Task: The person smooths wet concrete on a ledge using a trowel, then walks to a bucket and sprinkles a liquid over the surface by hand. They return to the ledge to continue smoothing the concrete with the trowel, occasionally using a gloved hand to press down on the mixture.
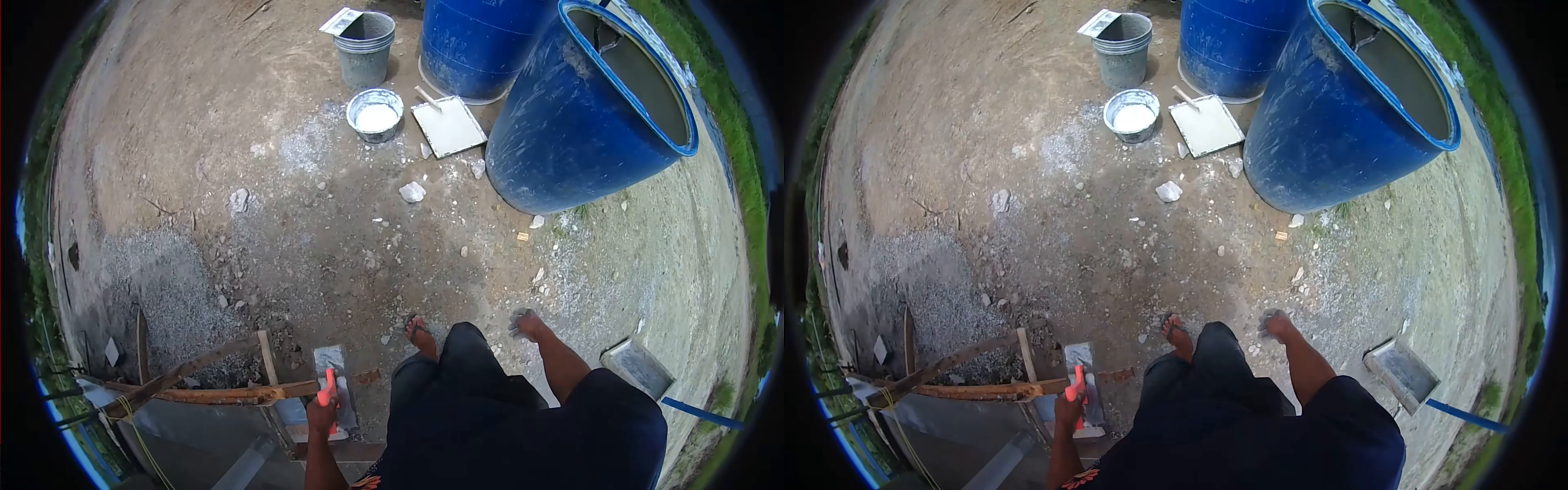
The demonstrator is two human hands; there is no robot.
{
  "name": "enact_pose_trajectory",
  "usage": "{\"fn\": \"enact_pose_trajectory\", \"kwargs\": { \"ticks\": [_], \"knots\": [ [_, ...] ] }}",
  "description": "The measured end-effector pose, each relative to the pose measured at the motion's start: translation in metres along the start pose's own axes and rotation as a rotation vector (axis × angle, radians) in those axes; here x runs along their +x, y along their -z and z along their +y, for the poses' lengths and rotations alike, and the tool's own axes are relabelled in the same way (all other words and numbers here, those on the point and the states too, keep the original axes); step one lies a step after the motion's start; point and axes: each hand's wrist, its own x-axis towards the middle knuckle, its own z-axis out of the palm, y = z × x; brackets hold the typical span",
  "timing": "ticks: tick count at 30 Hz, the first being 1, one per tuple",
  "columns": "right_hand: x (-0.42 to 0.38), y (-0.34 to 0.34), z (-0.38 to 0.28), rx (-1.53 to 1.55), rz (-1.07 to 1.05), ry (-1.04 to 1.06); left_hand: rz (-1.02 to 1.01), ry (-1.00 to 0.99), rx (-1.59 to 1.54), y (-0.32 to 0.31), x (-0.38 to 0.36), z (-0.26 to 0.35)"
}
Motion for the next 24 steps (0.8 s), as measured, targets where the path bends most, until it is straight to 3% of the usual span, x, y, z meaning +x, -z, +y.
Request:
{"fn": "enact_pose_trajectory", "kwargs": {
  "ticks": [3, 6, 9, 11, 13, 14, 16, 17, 18, 20, 21, 22, 24],
  "knots": [
    [0.049, -0.043, -0.116, -0.033, 0.001, 0.088, 0.046, 0.012, -0.133, 0.024, 0.017, 0.050],
    [0.133, -0.076, -0.223, -0.287, -0.054, 0.219, 0.114, 0.093, -0.238, 0.028, 0.036, 0.081],
    [0.328, -0.102, -0.267, -0.498, -0.062, 0.369, 0.138, 0.265, -0.414, 0.019, 0.039, 0.113],
    [0.351, -0.144, -0.374, -1.643, -0.147, 0.781, 0.188, 0.374, -0.368, -0.004, 0.042, 0.109],
    [0.423, -0.185, -0.434, -1.662, -0.102, 0.643, 0.145, 0.323, -0.084, -0.042, 0.035, 0.035],
    [0.446, -0.199, -0.462, -1.837, -0.121, 0.726, 0.046, 0.304, -0.031, -0.049, 0.024, 0.026],
    [0.514, -0.221, -0.504, -1.753, -0.173, 0.809, -0.162, 0.259, 0.062, -0.063, 0.013, 0.030],
    [0.573, -0.228, -0.511, -1.500, -0.193, 0.787, -0.161, 0.373, 0.022, -0.070, 0.013, 0.049],
    [0.576, -0.250, -0.535, -1.291, -0.219, 0.709, -0.155, 0.502, -0.022, -0.079, 0.015, 0.063],
    [0.559, -0.300, -0.581, 0.009, -0.206, 0.133, -0.121, 0.704, -0.102, -0.089, 0.023, 0.097],
    [0.555, -0.318, -0.598, 0.255, -0.175, 0.067, -0.104, 0.766, -0.133, -0.092, 0.028, 0.113],
    [0.563, -0.334, -0.607, 0.302, -0.078, 0.061, -0.090, 0.813, -0.163, -0.096, 0.031, 0.124],
    [0.576, -0.358, -0.615, 0.418, -0.101, 0.146, -0.075, 0.881, -0.202, -0.102, 0.038, 0.142]
  ]
}}
